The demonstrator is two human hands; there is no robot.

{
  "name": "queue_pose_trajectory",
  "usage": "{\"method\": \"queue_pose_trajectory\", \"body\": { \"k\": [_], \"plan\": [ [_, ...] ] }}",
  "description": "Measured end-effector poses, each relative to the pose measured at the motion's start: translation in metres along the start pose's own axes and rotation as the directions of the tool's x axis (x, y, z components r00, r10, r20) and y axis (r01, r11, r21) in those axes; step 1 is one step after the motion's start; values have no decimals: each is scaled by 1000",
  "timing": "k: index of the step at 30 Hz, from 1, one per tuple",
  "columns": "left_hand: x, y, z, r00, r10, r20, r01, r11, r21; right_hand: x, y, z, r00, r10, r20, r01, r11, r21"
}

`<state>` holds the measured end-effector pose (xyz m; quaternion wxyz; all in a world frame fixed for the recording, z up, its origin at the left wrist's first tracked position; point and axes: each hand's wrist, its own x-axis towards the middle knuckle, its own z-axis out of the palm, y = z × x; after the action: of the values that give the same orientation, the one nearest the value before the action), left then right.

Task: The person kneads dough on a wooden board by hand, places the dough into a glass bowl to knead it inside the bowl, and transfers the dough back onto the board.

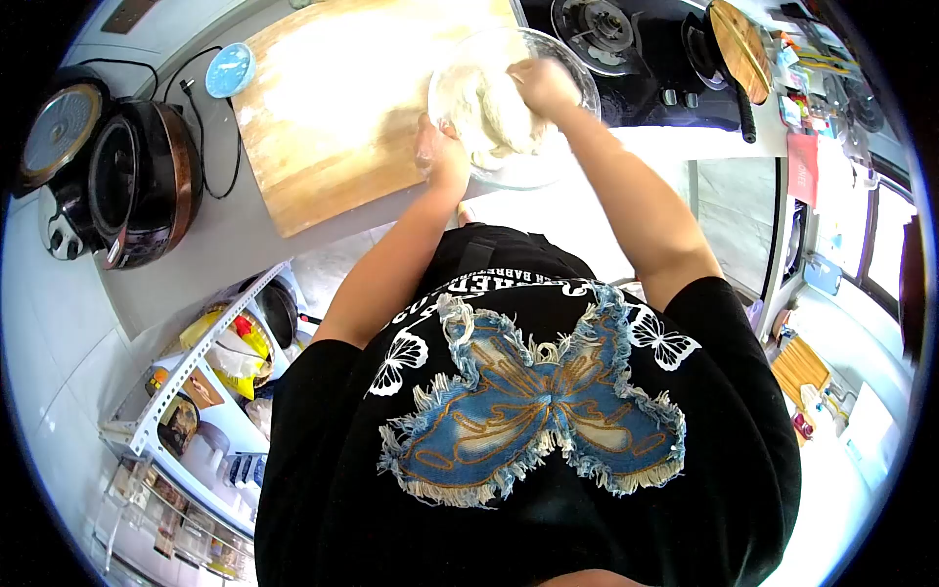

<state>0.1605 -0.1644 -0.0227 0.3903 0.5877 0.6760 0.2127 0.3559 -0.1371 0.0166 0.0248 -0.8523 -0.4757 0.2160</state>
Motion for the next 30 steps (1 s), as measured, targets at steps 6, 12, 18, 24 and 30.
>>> {"method": "queue_pose_trajectory", "body": {
  "k": [6, 12, 18, 24, 30],
  "plan": [
    [-11, 17, -6, 981, -172, 86, 178, 982, -61, -30, -8, 32, 945, -185, -271, 262, 923, 284],
    [-3, 12, -15, 991, 45, 126, -46, 999, 3, -98, -61, 39, 918, 65, -390, -30, 995, 95],
    [0, 20, -22, 979, -17, 205, -24, 980, 197, -75, -42, 64, 858, -15, -513, 55, 996, 63],
    [1, 16, -30, 972, -22, 234, -16, 987, 162, -54, -24, 72, 806, -117, -580, 168, 985, 35],
    [10, 3, -31, 986, 38, 163, -59, 990, 125, -44, -29, 71, 890, -65, -452, 122, 988, 98]
  ]
}}
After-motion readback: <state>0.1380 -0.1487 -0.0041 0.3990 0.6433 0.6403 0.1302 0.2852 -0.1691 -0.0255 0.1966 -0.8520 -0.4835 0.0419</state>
